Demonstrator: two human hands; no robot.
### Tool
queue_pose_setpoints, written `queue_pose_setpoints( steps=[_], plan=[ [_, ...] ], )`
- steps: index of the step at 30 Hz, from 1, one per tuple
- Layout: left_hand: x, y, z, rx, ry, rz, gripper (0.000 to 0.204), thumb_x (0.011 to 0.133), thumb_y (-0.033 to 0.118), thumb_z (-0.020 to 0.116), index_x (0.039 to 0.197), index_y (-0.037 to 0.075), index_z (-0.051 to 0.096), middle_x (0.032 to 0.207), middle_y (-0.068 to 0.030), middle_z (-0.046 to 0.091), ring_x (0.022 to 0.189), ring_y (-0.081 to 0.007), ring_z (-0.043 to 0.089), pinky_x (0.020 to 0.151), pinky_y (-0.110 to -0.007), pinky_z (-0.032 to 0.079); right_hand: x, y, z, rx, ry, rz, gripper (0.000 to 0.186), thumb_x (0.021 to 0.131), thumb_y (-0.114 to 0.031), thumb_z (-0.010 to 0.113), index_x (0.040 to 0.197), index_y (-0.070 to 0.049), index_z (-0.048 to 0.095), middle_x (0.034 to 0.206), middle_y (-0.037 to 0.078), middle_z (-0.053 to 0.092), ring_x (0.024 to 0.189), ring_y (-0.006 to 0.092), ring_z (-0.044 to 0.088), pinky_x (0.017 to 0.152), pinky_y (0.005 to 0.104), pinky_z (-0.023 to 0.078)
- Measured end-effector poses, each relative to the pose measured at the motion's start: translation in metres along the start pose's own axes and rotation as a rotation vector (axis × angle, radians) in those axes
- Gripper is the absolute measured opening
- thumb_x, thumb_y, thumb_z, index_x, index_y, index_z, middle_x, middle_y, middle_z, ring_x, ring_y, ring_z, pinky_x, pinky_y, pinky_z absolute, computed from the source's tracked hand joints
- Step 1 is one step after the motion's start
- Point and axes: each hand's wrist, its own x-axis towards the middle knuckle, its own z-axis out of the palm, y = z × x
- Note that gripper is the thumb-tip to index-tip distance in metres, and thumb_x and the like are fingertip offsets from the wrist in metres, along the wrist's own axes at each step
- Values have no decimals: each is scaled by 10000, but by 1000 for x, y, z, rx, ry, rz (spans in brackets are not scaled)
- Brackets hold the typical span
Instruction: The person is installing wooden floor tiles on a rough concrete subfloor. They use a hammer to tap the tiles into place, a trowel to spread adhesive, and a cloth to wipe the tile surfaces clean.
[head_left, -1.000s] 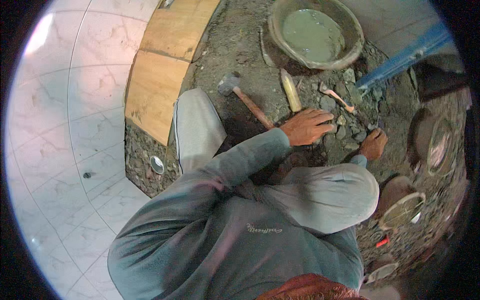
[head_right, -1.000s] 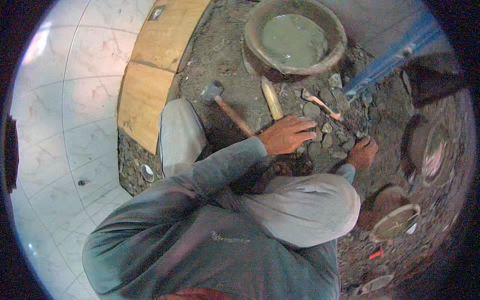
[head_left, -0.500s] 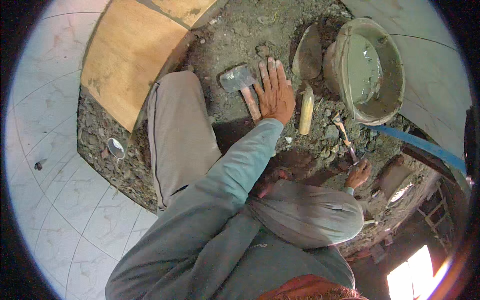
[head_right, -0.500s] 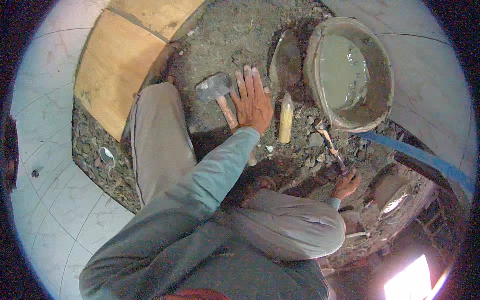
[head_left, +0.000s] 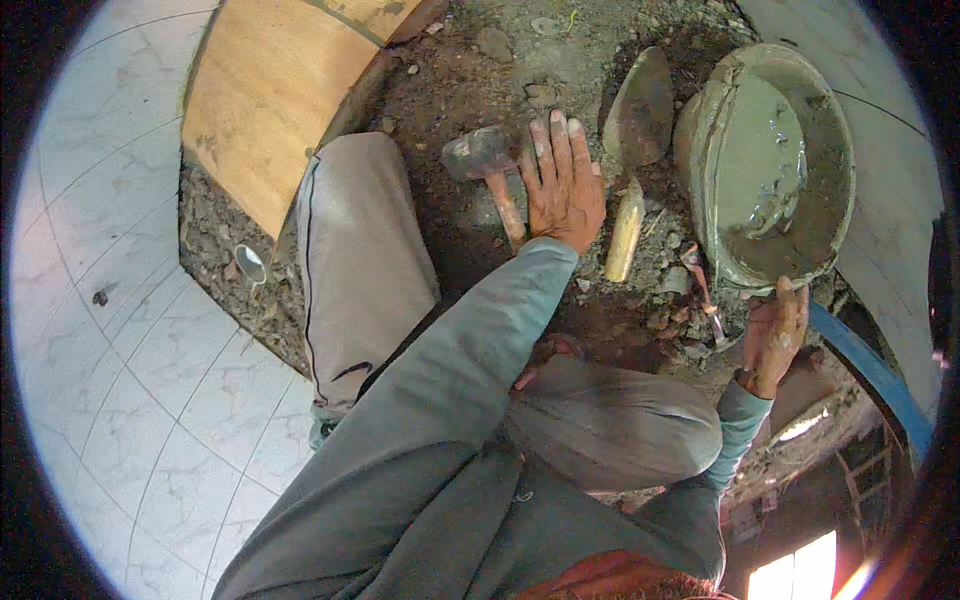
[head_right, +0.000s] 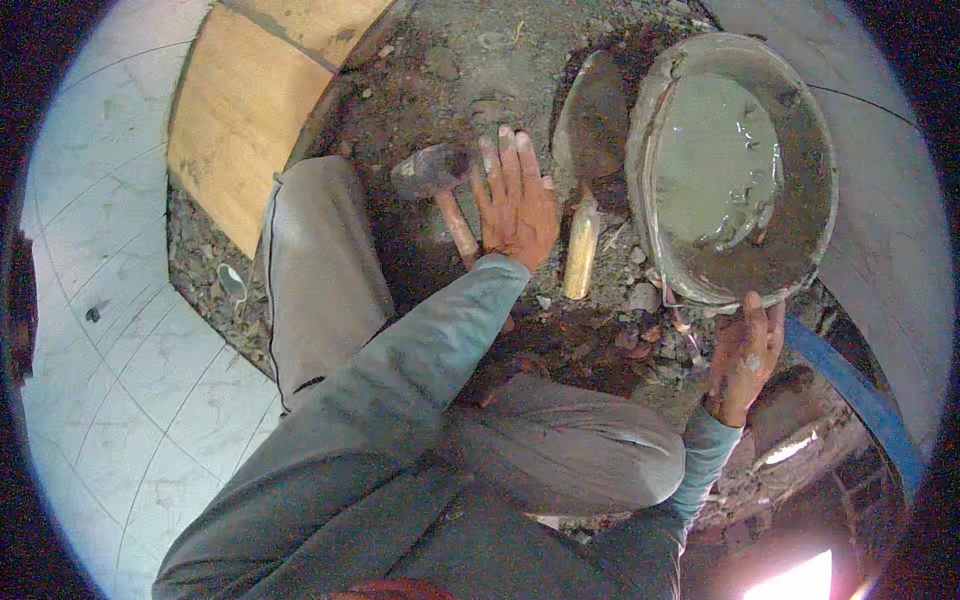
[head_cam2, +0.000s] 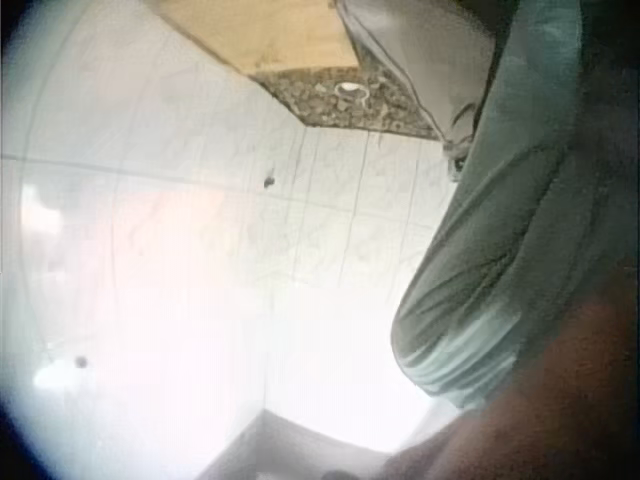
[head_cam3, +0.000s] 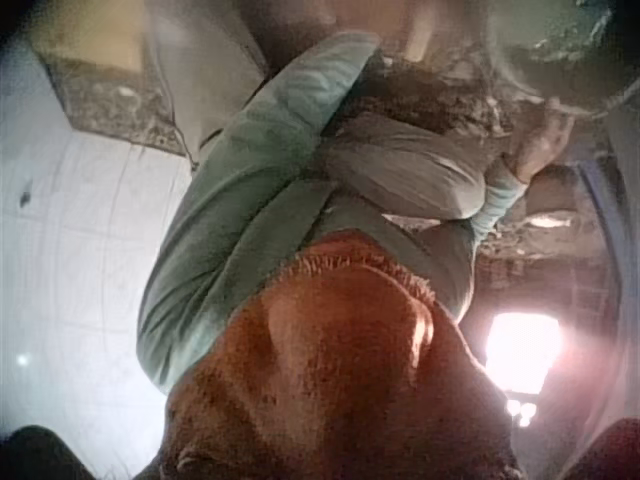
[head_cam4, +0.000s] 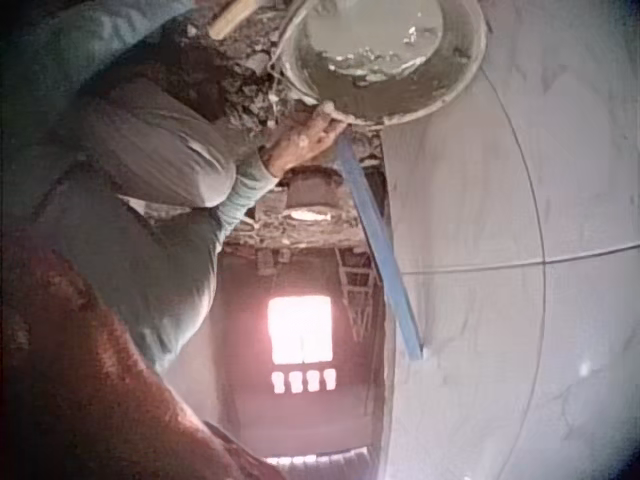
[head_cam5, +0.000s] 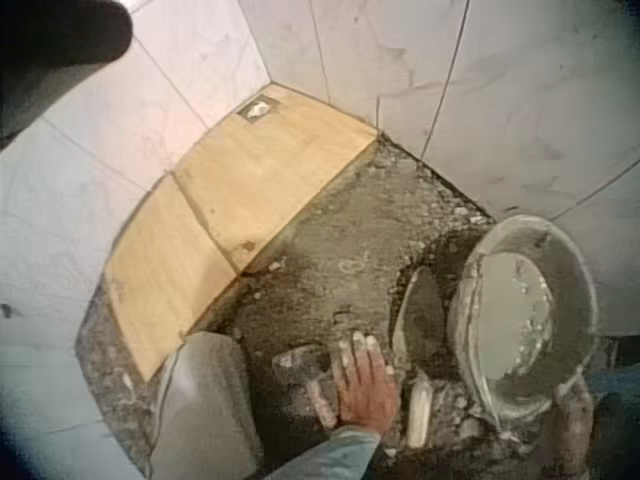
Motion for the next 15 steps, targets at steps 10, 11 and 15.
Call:
queue_pose_setpoints(
  steps=[10,11,15],
  plan=[
    [7,11,2,19,-30,-31,721,1032,289,504,1618,-13,213,1710,-234,124,1575,-467,109,1230,-636,161,1,10,-64,-62,114,-206,609,922,-168,666,1457,56,483,1343,130,615,1174,258,605,1043,392,458],
    [7,11,2,40,-6,-22,715,1026,292,503,1609,-22,232,1703,-235,154,1572,-462,129,1228,-624,180,-3,7,-71,-52,98,-162,605,924,-170,663,1455,59,486,1353,132,610,1183,260,599,1058,397,447],
    [5,12,3,67,14,-27,713,1015,268,515,1600,-37,244,1697,-237,179,1563,-469,155,1220,-615,208,-15,-3,-88,-93,70,-63,587,973,-181,633,1486,57,475,1454,148,558,1291,247,539,1100,382,415]
  ],
)
